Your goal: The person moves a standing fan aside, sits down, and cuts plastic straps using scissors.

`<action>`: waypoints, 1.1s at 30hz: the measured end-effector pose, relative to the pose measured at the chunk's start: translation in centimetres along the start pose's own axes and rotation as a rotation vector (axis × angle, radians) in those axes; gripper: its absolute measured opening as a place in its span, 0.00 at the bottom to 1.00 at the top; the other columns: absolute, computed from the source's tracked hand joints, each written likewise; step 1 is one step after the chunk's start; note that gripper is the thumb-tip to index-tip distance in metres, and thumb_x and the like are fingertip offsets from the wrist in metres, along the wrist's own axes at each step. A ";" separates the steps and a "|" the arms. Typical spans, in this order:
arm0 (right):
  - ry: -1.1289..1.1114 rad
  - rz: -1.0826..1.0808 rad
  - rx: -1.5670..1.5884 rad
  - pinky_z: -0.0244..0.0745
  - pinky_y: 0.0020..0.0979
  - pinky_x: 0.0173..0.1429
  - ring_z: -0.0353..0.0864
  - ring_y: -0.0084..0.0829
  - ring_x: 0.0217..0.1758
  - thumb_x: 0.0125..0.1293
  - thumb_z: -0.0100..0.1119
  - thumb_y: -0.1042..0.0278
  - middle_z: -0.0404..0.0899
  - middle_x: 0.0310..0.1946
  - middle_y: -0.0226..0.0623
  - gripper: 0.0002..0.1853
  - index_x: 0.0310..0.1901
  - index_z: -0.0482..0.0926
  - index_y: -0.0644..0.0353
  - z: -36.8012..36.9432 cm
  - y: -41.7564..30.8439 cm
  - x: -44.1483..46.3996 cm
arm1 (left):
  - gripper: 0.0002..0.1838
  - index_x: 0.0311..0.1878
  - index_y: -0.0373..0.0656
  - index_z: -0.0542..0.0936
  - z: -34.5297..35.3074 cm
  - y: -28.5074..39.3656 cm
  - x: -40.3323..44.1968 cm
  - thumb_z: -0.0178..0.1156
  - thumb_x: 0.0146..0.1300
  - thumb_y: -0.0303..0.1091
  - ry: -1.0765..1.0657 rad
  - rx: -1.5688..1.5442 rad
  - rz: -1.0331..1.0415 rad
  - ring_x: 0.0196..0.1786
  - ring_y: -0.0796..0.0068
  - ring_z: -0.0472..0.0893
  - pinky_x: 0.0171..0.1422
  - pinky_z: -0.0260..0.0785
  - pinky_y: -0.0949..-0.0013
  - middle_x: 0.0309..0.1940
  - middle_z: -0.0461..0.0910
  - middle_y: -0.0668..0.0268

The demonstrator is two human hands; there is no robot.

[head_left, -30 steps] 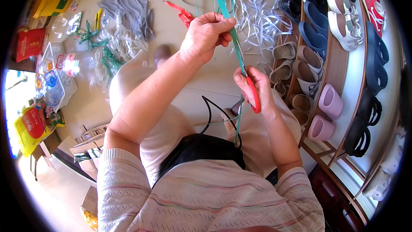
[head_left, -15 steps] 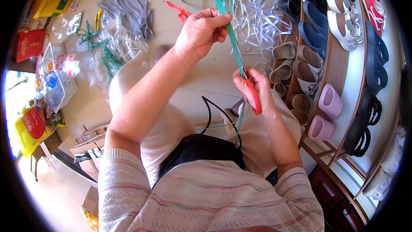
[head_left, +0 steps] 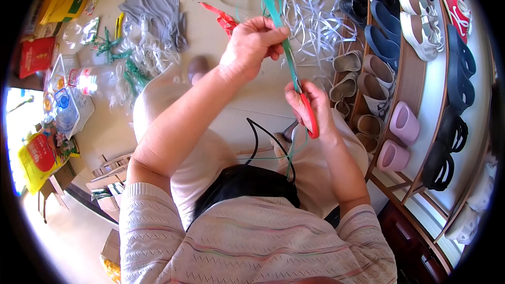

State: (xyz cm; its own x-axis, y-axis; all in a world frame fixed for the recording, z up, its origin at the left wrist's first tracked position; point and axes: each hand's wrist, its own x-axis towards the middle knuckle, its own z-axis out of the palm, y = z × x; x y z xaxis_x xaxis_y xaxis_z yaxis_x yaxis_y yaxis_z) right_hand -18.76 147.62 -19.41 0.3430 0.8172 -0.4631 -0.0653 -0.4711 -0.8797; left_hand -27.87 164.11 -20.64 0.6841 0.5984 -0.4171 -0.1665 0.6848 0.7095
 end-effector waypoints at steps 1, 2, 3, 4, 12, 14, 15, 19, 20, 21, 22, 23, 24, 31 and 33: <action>-0.002 0.007 0.020 0.61 0.17 0.28 0.63 0.13 0.23 0.58 0.63 0.65 0.68 0.20 0.21 0.10 0.32 0.74 0.62 0.0 -0.1 0.0 | 0.06 0.28 0.43 0.74 0.1 -0.2 -0.1 0.62 0.56 0.29 0.002 -0.001 -0.009 0.20 0.80 0.71 0.25 0.63 0.77 0.20 0.73 0.70; -0.006 0.002 0.003 0.61 0.17 0.28 0.63 0.13 0.23 0.58 0.63 0.65 0.68 0.20 0.21 0.10 0.32 0.74 0.62 -0.1 -0.1 0.1 | 0.06 0.29 0.43 0.74 0.2 -0.3 -0.2 0.62 0.56 0.29 0.004 -0.002 -0.019 0.20 0.80 0.71 0.25 0.63 0.77 0.20 0.73 0.71; -0.010 -0.003 -0.013 0.61 0.17 0.28 0.63 0.13 0.24 0.58 0.62 0.65 0.69 0.20 0.21 0.10 0.32 0.74 0.62 -0.1 0.0 0.1 | 0.06 0.29 0.43 0.74 0.2 -0.4 -0.2 0.61 0.56 0.30 0.006 -0.002 -0.029 0.20 0.80 0.71 0.25 0.63 0.77 0.20 0.73 0.71; -0.014 -0.009 -0.028 0.61 0.17 0.28 0.64 0.13 0.24 0.58 0.62 0.65 0.69 0.20 0.21 0.10 0.32 0.74 0.62 -0.1 -0.1 0.1 | 0.05 0.29 0.43 0.74 0.2 -0.3 -0.2 0.61 0.57 0.30 -0.001 -0.010 -0.050 0.20 0.80 0.71 0.25 0.63 0.77 0.21 0.73 0.71; -0.028 0.010 -0.036 0.61 0.16 0.29 0.64 0.13 0.24 0.58 0.62 0.65 0.69 0.20 0.21 0.10 0.34 0.74 0.62 0.1 -0.5 -0.4 | 0.05 0.30 0.42 0.74 -0.7 1.1 0.9 0.59 0.58 0.30 -0.018 -0.114 -0.062 0.20 0.81 0.72 0.25 0.62 0.77 0.21 0.73 0.71; -0.032 0.006 0.011 0.61 0.16 0.29 0.64 0.12 0.25 0.59 0.62 0.65 0.69 0.21 0.21 0.10 0.34 0.74 0.62 0.1 -0.3 -0.3 | 0.05 0.30 0.42 0.74 -0.7 1.1 0.9 0.60 0.58 0.30 -0.022 -0.091 -0.037 0.20 0.81 0.72 0.25 0.62 0.77 0.21 0.73 0.70; -0.035 0.001 0.033 0.61 0.16 0.30 0.63 0.12 0.25 0.59 0.62 0.65 0.69 0.21 0.20 0.10 0.34 0.74 0.61 0.0 -0.1 -0.3 | 0.05 0.30 0.42 0.74 -0.7 1.0 0.8 0.60 0.58 0.29 -0.024 -0.074 -0.023 0.20 0.81 0.72 0.25 0.62 0.78 0.21 0.74 0.70; -0.046 -0.012 0.060 0.60 0.15 0.30 0.62 0.12 0.25 0.59 0.61 0.64 0.67 0.22 0.19 0.10 0.35 0.74 0.60 -0.1 -0.3 -0.1 | 0.06 0.29 0.42 0.73 -0.5 0.6 0.4 0.61 0.57 0.29 -0.023 -0.030 -0.023 0.20 0.81 0.72 0.24 0.63 0.78 0.21 0.74 0.70; -0.049 -0.010 0.067 0.59 0.15 0.30 0.62 0.12 0.25 0.59 0.61 0.64 0.67 0.22 0.19 0.10 0.35 0.74 0.60 -0.1 -0.2 -0.1 | 0.06 0.29 0.42 0.73 -0.4 0.6 0.4 0.61 0.56 0.28 -0.021 -0.029 -0.022 0.20 0.80 0.72 0.24 0.63 0.78 0.21 0.74 0.70; -0.052 -0.009 0.073 0.59 0.15 0.30 0.62 0.12 0.25 0.59 0.61 0.64 0.67 0.22 0.19 0.10 0.35 0.74 0.60 -0.1 -0.2 -0.1 | 0.06 0.28 0.42 0.73 -0.4 0.6 0.4 0.62 0.56 0.28 -0.020 -0.027 -0.022 0.20 0.80 0.71 0.24 0.63 0.78 0.21 0.74 0.69; -0.055 -0.007 0.080 0.59 0.15 0.30 0.62 0.12 0.25 0.59 0.61 0.63 0.67 0.22 0.19 0.10 0.35 0.74 0.60 -0.1 -0.2 -0.1 | 0.07 0.28 0.42 0.73 -0.4 0.6 0.3 0.62 0.56 0.28 -0.018 -0.025 -0.021 0.20 0.80 0.71 0.24 0.63 0.78 0.21 0.74 0.69; -0.050 -0.001 0.075 0.59 0.15 0.30 0.62 0.12 0.25 0.59 0.61 0.63 0.67 0.21 0.19 0.10 0.35 0.74 0.60 -0.1 -0.2 -0.1 | 0.07 0.28 0.42 0.73 -0.3 0.6 0.3 0.62 0.56 0.28 -0.016 -0.027 -0.019 0.20 0.80 0.71 0.24 0.63 0.78 0.21 0.74 0.69; -0.046 0.005 0.070 0.59 0.15 0.30 0.61 0.12 0.25 0.59 0.62 0.63 0.67 0.21 0.19 0.11 0.35 0.74 0.61 -0.1 -0.2 -0.1 | 0.07 0.28 0.42 0.73 -0.3 0.6 0.3 0.62 0.56 0.28 -0.013 -0.028 -0.016 0.19 0.80 0.71 0.24 0.63 0.78 0.21 0.74 0.69; -0.009 -0.021 -0.018 0.58 0.17 0.27 0.61 0.12 0.22 0.59 0.62 0.62 0.66 0.18 0.20 0.11 0.32 0.74 0.61 0.0 -0.1 -0.2 | 0.07 0.28 0.43 0.72 -0.2 0.5 0.2 0.62 0.56 0.28 0.005 -0.028 -0.006 0.19 0.80 0.71 0.24 0.63 0.77 0.21 0.73 0.70; -0.011 -0.012 -0.028 0.58 0.17 0.27 0.61 0.12 0.22 0.59 0.62 0.62 0.66 0.18 0.20 0.11 0.32 0.74 0.61 0.0 -0.1 -0.1 | 0.07 0.27 0.43 0.73 -0.3 0.3 0.3 0.62 0.56 0.29 -0.011 -0.031 -0.002 0.19 0.80 0.71 0.24 0.63 0.77 0.21 0.73 0.70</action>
State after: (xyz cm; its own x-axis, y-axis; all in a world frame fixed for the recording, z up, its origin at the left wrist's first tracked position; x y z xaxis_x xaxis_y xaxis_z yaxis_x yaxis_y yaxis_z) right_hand -18.78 147.55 -19.27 0.3331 0.8266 -0.4537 -0.0353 -0.4699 -0.8820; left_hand -27.97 164.63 -20.73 0.6924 0.5925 -0.4117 -0.1870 0.6985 0.6908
